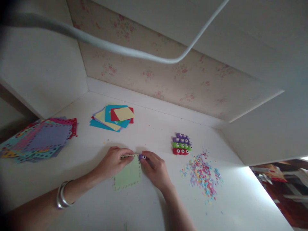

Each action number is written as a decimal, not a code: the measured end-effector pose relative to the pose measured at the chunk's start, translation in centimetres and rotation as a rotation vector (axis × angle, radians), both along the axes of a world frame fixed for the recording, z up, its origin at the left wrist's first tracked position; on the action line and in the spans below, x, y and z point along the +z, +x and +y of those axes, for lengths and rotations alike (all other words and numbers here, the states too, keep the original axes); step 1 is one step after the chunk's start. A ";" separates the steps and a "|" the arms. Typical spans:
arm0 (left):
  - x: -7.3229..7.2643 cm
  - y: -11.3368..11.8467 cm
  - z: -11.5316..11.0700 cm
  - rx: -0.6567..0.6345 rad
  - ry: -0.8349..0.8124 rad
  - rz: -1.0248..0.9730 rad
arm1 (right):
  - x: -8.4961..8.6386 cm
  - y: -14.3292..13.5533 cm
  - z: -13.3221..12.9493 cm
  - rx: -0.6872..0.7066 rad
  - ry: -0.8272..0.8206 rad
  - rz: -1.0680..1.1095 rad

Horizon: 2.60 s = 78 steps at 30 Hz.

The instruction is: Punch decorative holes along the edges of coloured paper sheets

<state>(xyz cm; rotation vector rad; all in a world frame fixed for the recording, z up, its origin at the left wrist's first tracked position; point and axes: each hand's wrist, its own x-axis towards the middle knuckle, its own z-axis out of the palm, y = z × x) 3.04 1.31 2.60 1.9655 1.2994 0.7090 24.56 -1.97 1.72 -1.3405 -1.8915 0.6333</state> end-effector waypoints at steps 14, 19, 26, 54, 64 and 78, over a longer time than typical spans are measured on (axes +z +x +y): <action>-0.9 0.0 0.0 -0.014 0.061 0.046 | 0.1 -0.1 -0.1 0.045 0.009 -0.022; -1.1 0.2 -0.4 -0.035 0.125 0.059 | -0.2 0.0 -0.1 0.063 0.066 -0.068; -0.2 -0.2 -2.1 -0.012 0.270 0.158 | 0.1 0.3 -0.5 0.100 0.184 -0.046; -0.9 0.0 -2.9 -0.065 0.275 0.167 | 0.4 -0.8 -0.3 0.191 0.291 -0.360; -0.6 -0.1 -2.8 -0.076 0.302 0.205 | -0.6 -2.0 -0.8 0.004 0.366 -0.330; -0.8 -0.1 -2.4 -0.091 0.280 0.212 | -0.3 4.5 -3.5 -0.135 0.247 -0.241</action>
